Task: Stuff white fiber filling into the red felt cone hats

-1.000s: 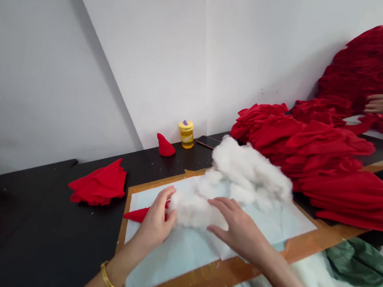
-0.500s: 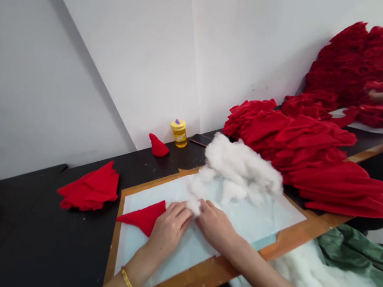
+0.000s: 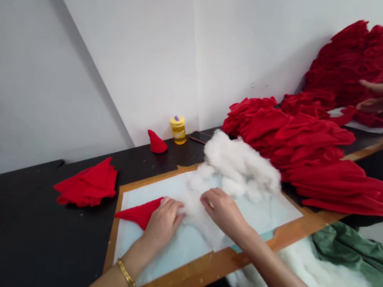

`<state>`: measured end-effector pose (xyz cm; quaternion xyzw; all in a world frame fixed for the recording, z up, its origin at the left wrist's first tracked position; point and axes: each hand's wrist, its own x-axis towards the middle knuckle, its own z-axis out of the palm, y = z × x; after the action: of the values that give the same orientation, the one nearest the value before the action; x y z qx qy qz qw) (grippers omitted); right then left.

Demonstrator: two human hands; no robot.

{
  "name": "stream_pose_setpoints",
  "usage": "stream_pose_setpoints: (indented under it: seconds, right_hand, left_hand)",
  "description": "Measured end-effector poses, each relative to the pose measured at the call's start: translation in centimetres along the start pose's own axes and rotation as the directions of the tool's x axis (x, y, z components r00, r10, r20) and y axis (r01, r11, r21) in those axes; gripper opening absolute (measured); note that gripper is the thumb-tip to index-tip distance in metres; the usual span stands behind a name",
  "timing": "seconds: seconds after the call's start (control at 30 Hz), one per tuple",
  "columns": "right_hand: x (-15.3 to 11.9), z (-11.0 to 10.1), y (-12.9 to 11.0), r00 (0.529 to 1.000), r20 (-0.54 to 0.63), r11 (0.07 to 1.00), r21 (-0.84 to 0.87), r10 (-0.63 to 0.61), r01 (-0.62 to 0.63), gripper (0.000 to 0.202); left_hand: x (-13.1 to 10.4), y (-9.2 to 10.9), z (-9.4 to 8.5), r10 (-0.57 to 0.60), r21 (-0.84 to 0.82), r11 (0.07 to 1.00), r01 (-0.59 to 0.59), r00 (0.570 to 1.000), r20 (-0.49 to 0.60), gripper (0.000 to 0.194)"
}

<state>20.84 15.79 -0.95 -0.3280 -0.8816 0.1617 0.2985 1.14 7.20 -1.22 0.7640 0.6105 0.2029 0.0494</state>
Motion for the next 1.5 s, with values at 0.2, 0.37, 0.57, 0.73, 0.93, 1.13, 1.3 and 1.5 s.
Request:
stream_pose_setpoints:
  seconds: [0.2,0.37,0.57,0.73,0.93,1.13,1.3,1.5]
  right_hand:
    - [-2.6,-2.7,0.5,0.987,0.098,0.99,-0.048,-0.131,0.136,0.041]
    - [-3.9,-2.1,0.9,0.966,0.204,0.975,-0.123,-0.156,0.183,0.082]
    - [-3.0,0.0,0.3,0.938,0.253,0.949,-0.145,-0.238,0.28,0.021]
    - [-3.5,2.2,-0.6,0.94,0.221,0.927,-0.216,-0.259,0.306,0.036]
    - [-2.7,1.1,-0.3,0.938,0.216,0.945,-0.125,-0.272,0.302,0.027]
    - [-4.6,-1.4,-0.9,0.966,0.127,0.974,0.01,-0.224,0.224,0.082]
    - [-3.0,1.5,-0.4,0.866,0.31,0.913,0.014,-0.393,0.409,0.08]
    - [-0.9,3.2,0.6,0.878,0.29,0.922,0.034,-0.379,0.387,0.038]
  left_hand:
    - [-0.9,-0.9,-3.9,0.084,-0.054,0.995,-0.083,0.996,0.023,0.042]
    - [-1.5,-3.9,-8.2,0.023,-0.024,0.999,-0.021,0.996,0.085,0.064]
    - [-0.3,-3.5,-5.5,0.065,0.051,0.995,-0.084,0.949,0.308,0.06]
    - [-0.1,-0.7,-1.9,0.057,-0.006,0.998,-0.058,0.948,0.312,0.066]
    - [-0.6,-0.2,-1.1,0.098,-0.12,0.99,-0.079,0.981,0.165,0.064]
    - [-0.9,-0.2,-0.8,0.097,-0.202,0.977,-0.069,0.987,0.131,0.032]
    - [-0.7,-0.3,-0.1,0.049,-0.329,0.944,-0.013,0.994,0.101,0.034]
    - [-3.9,-2.0,-2.8,-0.062,-0.382,0.921,0.079,0.996,0.057,0.065]
